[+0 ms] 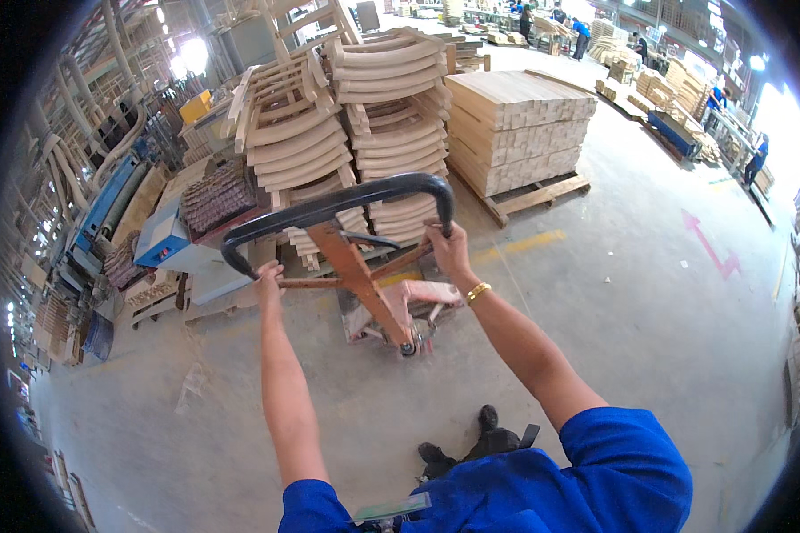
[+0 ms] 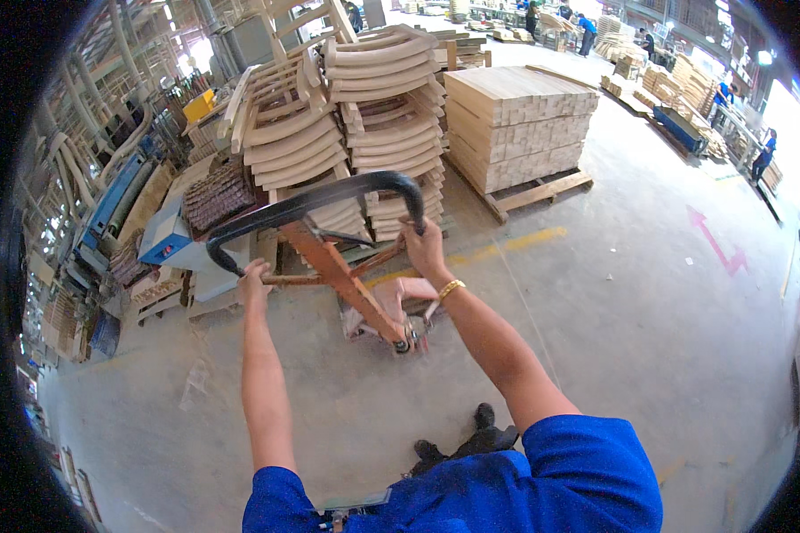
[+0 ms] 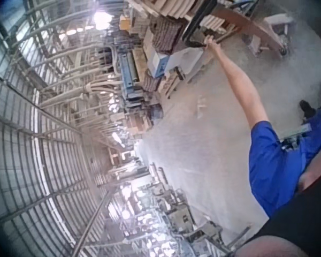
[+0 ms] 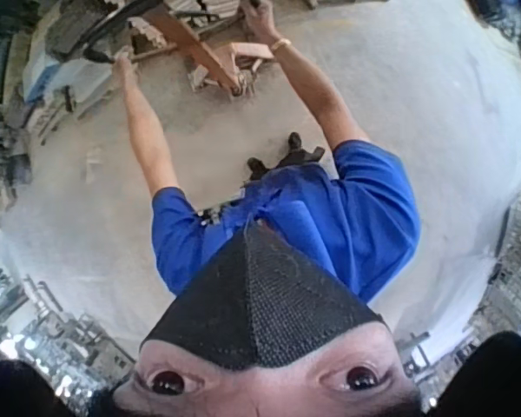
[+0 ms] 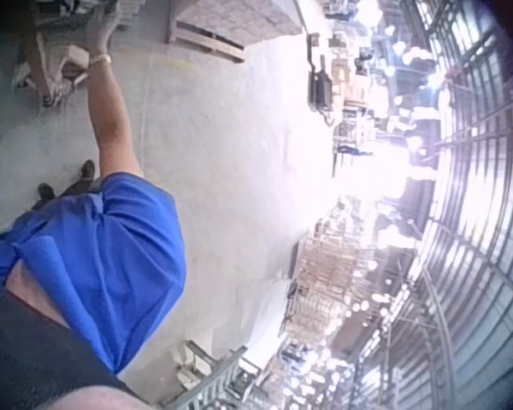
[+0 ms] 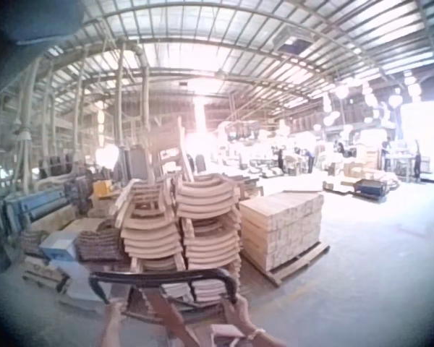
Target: The person uses a manual pallet jack to lift and transport a stack of wooden chair frames across a factory floor. They maneuver the jack through aisles, position it under the load, raise the forks, and pull the stack to a new location before releasing the load.
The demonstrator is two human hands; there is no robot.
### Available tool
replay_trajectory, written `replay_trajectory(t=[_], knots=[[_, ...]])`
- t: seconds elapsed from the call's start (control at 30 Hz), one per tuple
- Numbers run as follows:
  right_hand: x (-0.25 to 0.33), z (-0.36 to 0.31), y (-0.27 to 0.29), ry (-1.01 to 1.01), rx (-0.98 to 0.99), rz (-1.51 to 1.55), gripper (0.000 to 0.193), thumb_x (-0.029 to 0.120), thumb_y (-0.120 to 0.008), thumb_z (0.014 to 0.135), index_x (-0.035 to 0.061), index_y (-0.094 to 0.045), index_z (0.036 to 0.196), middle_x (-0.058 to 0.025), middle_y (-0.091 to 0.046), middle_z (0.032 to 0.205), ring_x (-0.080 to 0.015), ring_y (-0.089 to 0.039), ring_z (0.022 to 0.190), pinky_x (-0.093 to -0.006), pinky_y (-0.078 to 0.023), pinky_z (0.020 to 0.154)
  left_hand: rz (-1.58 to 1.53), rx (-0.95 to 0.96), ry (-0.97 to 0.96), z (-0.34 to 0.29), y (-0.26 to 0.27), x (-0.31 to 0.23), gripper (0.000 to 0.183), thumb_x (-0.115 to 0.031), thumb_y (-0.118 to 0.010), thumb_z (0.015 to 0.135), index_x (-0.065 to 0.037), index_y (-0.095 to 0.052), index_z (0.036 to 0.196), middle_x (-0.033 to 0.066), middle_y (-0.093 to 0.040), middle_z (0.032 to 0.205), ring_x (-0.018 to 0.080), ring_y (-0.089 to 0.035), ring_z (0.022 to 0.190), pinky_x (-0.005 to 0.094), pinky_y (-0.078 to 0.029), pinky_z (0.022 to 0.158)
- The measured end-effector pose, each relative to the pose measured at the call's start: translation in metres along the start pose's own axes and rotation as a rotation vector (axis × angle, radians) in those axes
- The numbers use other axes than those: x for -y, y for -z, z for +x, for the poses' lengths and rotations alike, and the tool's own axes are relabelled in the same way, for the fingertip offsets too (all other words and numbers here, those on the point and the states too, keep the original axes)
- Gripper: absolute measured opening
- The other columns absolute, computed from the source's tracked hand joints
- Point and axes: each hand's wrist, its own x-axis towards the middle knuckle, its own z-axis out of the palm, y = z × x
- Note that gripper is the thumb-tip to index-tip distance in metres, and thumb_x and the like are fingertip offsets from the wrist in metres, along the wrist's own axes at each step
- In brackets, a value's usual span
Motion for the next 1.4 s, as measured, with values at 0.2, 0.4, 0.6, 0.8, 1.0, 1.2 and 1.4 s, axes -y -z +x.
replay_trajectory(t=[0.2, 0.4, 0.6, 0.8, 1.0, 1.2, 1.4], knots=[[-0.005, -0.052, 0.013, -0.083, 0.114, -0.015, 0.013, 0.01, -0.053, 0.081, -0.0007, -0.058, 0.086, -0.0031, -0.058, 0.07, -0.0085, -0.053, 0.062, -0.0235, -0.043, 0.054, -0.466, 0.012, -0.119, -0.044, 0.042, 0.047, 0.02, -0.016, -0.046, 0.085, -0.001, -0.054, 0.096, 0.0075, -0.06, 0.081, 0.0139, -0.057, 0.065, 0.0227, -0.042, 0.053], [-0.039, -0.127, 0.072, -0.259, 0.087, -0.018, 0.019, 0.015, -0.054, 0.082, 0.0017, -0.058, 0.094, -0.0062, -0.061, 0.084, -0.0126, -0.058, 0.076, -0.0251, -0.046, 0.06, -0.852, -0.044, -0.058, -0.132, 0.018, 0.121, 0.021, -0.017, -0.051, 0.085, -0.007, -0.05, 0.103, 0.006, -0.052, 0.064, 0.018, -0.052, 0.056, 0.038, -0.053, 0.066], [-0.05, -0.17, 0.113, -0.475, -0.011, -0.146, 0.02, 0.022, -0.053, 0.082, 0.0056, -0.06, 0.091, -0.0056, -0.062, 0.086, -0.0117, -0.058, 0.082, -0.0249, -0.047, 0.059, -0.85, -0.215, 0.024, -0.204, -0.001, 0.183, 0.029, -0.014, -0.047, 0.087, -0.003, -0.042, 0.113, 0.0072, -0.05, 0.075, 0.0182, -0.052, 0.071, 0.0366, -0.047, 0.078], [-0.048, -0.135, 0.169, -0.219, 0.227, -0.404, 0.018, 0.013, -0.061, 0.077, 0.0027, -0.06, 0.092, -0.0053, -0.061, 0.085, -0.0099, -0.056, 0.077, -0.0239, -0.046, 0.064, -0.844, -0.147, 0.028, -0.21, -0.041, 0.172, 0.03, -0.014, -0.05, 0.086, -0.003, -0.043, 0.113, 0.0056, -0.05, 0.079, 0.0172, -0.052, 0.08, 0.0329, -0.044, 0.083], [0.022, -0.075, 0.162, 0.388, 0.626, -0.792, 0.027, 0.01, -0.072, 0.062, 0.0066, -0.059, 0.086, -0.0071, -0.061, 0.085, -0.0229, -0.058, 0.085, -0.0338, -0.043, 0.074, 0.403, 0.412, -0.551, -0.2, 0.045, 0.117, 0.029, -0.007, -0.071, 0.063, -0.004, -0.058, 0.088, 0.0115, -0.058, 0.1, 0.0238, -0.051, 0.105, 0.0357, -0.04, 0.09], [0.091, -0.068, 0.089, 0.109, 1.164, -1.32, 0.035, 0.038, -0.066, 0.064, 0.0089, -0.062, 0.083, -0.0113, -0.061, 0.078, -0.0275, -0.059, 0.08, -0.039, -0.042, 0.072, 1.246, 0.781, -0.446, -0.226, -0.017, -0.017, 0.034, -0.033, -0.071, 0.063, -0.007, -0.06, 0.083, 0.0139, -0.061, 0.082, 0.0329, -0.056, 0.088, 0.0412, -0.043, 0.075], [0.069, -0.106, 0.091, -0.116, 1.441, -1.369, 0.036, 0.042, -0.059, 0.071, 0.0076, -0.064, 0.081, -0.0138, -0.063, 0.079, -0.0306, -0.061, 0.076, -0.0395, -0.049, 0.069, 1.238, 1.11, -0.181, -0.242, -0.035, 0.042, 0.037, -0.037, -0.066, 0.066, -0.007, -0.061, 0.086, 0.0147, -0.061, 0.075, 0.0319, -0.059, 0.076, 0.0423, -0.045, 0.067]])
